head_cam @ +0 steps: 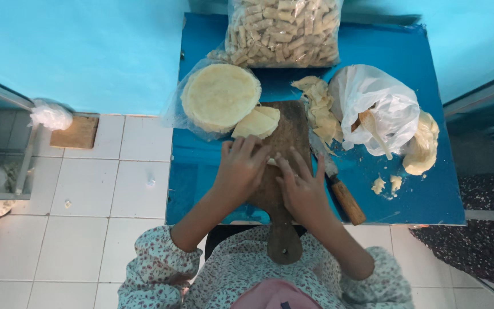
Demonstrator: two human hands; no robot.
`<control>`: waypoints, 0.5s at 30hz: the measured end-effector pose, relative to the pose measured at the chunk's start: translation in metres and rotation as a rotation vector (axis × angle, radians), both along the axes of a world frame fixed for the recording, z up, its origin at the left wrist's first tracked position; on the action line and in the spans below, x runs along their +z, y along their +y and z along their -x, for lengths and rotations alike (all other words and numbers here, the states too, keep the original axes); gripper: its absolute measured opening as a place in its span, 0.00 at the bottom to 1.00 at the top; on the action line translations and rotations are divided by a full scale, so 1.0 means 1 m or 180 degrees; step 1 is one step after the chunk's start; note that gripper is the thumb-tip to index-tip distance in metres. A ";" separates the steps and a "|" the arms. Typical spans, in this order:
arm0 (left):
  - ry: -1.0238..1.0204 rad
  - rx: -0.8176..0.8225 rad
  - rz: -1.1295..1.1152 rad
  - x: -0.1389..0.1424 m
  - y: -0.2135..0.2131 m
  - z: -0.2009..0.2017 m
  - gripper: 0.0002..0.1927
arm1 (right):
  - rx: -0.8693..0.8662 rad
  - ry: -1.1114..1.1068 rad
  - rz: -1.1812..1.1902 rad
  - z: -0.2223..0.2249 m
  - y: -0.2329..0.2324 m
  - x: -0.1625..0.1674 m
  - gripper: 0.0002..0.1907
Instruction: The person cuts a flat sheet of dough into small squares with a knife on a wooden board, then folds each square by hand and places the folded pieces into a plastic bag. They occasionally reposition the dough sheet and gather scraps aside while working.
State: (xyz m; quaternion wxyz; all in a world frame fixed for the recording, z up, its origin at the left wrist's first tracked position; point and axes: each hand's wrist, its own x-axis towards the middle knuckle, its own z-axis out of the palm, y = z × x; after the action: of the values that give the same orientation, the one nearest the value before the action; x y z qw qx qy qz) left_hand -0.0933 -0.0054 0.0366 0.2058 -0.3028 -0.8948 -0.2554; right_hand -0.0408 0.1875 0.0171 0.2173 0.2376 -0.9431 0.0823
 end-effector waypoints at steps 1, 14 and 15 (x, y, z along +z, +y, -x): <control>-0.0006 0.0028 -0.0122 0.003 -0.003 -0.001 0.11 | 0.0030 0.0084 -0.0150 0.008 0.001 0.002 0.28; 0.0298 0.0088 -0.0437 0.078 -0.082 0.042 0.11 | 0.1046 0.1356 -0.0441 0.147 0.035 0.178 0.18; 0.0414 0.0023 -0.0501 0.086 -0.083 0.059 0.11 | 0.0806 0.1407 -0.0051 0.176 0.047 0.206 0.21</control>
State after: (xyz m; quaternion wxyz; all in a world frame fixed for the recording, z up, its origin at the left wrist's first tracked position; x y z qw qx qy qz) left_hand -0.1520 -0.0881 0.1221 0.2874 -0.2985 -0.8578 -0.3040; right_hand -0.2168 0.2349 0.2228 0.4043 0.3678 -0.8361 0.0475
